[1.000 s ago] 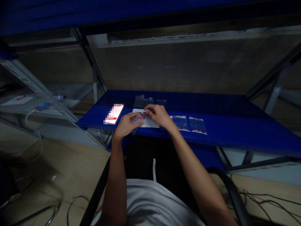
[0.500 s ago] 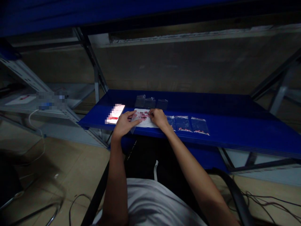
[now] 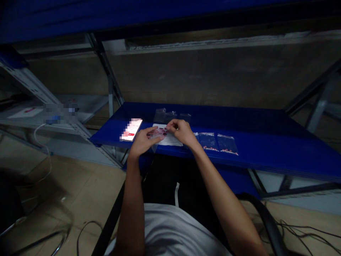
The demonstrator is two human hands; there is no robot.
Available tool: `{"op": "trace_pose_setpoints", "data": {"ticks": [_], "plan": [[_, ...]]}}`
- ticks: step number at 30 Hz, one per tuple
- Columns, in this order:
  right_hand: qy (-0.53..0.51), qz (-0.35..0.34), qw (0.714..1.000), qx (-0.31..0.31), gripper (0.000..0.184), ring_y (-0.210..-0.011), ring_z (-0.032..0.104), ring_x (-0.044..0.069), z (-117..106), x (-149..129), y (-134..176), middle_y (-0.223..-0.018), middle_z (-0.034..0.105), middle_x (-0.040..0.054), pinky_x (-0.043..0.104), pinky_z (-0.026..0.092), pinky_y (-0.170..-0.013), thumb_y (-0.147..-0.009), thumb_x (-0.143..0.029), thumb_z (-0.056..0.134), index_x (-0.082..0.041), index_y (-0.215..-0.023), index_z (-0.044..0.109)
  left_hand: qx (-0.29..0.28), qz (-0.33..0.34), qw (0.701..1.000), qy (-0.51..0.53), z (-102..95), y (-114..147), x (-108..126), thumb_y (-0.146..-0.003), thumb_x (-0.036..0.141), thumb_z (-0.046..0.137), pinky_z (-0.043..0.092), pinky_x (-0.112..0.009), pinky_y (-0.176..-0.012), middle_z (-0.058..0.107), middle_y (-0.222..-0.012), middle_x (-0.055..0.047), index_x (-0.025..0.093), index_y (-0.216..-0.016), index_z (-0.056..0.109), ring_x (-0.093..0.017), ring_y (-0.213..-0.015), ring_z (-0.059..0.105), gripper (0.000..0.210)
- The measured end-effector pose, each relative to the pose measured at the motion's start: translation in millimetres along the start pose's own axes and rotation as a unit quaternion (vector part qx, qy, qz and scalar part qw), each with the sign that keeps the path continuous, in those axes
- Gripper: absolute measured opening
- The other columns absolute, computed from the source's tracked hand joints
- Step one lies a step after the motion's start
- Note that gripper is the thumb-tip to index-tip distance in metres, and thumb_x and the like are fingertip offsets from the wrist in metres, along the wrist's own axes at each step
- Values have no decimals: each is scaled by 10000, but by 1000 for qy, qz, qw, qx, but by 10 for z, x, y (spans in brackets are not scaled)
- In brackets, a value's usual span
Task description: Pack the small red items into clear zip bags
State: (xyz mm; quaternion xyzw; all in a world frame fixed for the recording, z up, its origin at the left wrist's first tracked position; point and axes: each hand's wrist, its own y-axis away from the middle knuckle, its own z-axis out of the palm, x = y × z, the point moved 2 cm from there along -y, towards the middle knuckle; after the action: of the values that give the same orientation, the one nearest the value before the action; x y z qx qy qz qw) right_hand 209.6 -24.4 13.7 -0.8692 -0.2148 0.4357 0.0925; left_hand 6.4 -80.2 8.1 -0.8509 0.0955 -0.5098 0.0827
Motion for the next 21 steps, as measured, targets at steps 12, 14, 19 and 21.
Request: {"op": "trace_pose_setpoints", "data": {"ticks": [12,14,19,21], "plan": [[19,-54,995,-84,205,-798,677,188,-133,-208,-81,-896,792,48,283,457,-738,-935,-277,618,-181,-944,799,-21,6,999,50,30,-27,-25,-789,389,865,576,-370,-975,797,-1171,-104,183,-1274,741,-252,-1089,742,541],[38,-22,997,-62,201,-764,672,183,-162,-60,-145,-881,786,53,279,465,-725,-934,-244,606,-173,-954,793,-18,-2,999,51,25,-20,-25,-789,393,867,577,-383,-975,789,-1195,-116,175,-1284,738,-261,-1093,741,556],[129,42,990,-30,256,-865,726,200,-50,294,-281,-961,806,78,263,488,-782,-876,-69,595,-160,-1000,799,-7,-14,998,58,12,-3,-5,-773,393,881,581,-412,-972,774,-1236,-136,166,-1307,727,-273,-1100,737,600],[165,42,985,-35,276,-919,736,209,49,383,-303,-1005,811,97,256,488,-811,-886,-57,590,-156,-1027,805,0,-17,998,62,9,0,-2,-769,391,885,582,-410,-974,775,-1232,-139,162,-1312,725,-272,-1100,737,611]]}}
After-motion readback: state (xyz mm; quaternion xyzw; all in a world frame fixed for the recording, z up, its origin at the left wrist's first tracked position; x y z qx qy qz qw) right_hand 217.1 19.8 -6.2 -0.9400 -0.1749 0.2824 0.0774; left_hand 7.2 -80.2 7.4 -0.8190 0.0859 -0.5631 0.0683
